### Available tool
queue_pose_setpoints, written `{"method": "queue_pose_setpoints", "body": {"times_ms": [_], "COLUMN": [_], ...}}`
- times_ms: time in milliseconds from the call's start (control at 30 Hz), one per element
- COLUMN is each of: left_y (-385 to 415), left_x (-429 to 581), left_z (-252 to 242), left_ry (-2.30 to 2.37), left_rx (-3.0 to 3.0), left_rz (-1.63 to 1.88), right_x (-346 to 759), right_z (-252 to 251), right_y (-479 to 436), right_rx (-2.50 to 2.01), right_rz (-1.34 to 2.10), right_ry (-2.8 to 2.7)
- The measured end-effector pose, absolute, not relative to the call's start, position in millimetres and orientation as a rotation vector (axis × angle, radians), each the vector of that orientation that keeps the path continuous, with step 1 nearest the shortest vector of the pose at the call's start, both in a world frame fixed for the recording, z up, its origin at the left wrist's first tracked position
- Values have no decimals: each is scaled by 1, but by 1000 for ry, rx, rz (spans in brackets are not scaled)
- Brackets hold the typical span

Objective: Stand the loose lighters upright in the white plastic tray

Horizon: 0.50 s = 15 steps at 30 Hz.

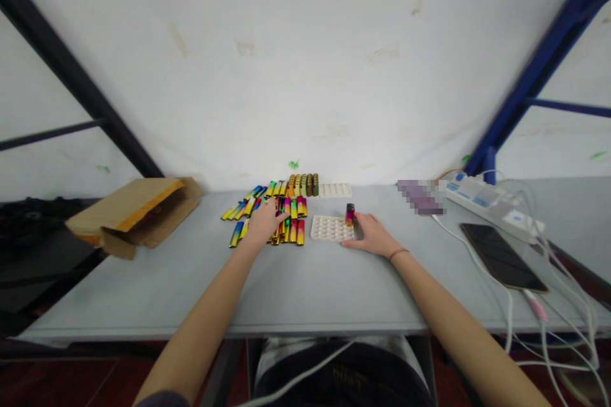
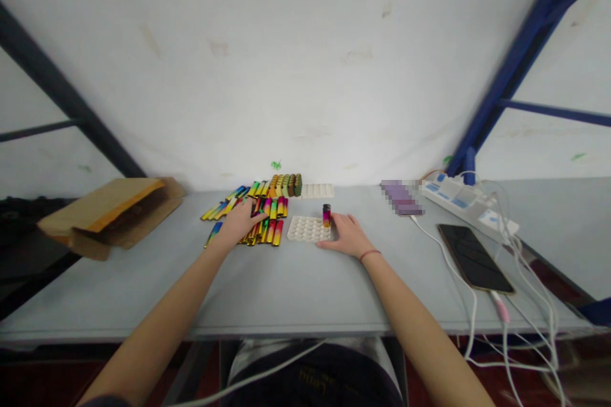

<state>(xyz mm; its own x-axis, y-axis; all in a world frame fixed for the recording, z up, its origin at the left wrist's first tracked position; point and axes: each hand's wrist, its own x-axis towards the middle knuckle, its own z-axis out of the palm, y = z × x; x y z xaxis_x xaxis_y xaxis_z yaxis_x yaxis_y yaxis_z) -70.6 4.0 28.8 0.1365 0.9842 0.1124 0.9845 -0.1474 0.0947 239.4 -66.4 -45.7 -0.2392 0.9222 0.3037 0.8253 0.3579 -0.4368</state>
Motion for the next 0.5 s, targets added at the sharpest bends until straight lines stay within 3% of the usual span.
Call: {"method": "queue_pose_setpoints", "body": {"times_ms": [500], "left_y": [-10], "left_x": [-70], "left_z": [12], "left_ry": [-1955], "left_rx": [-2229], "left_rz": [-510], "right_x": [239], "right_z": [-43], "right_y": [-67], "right_rx": [-1525], "right_rz": [270], "right_ry": [-2117]}}
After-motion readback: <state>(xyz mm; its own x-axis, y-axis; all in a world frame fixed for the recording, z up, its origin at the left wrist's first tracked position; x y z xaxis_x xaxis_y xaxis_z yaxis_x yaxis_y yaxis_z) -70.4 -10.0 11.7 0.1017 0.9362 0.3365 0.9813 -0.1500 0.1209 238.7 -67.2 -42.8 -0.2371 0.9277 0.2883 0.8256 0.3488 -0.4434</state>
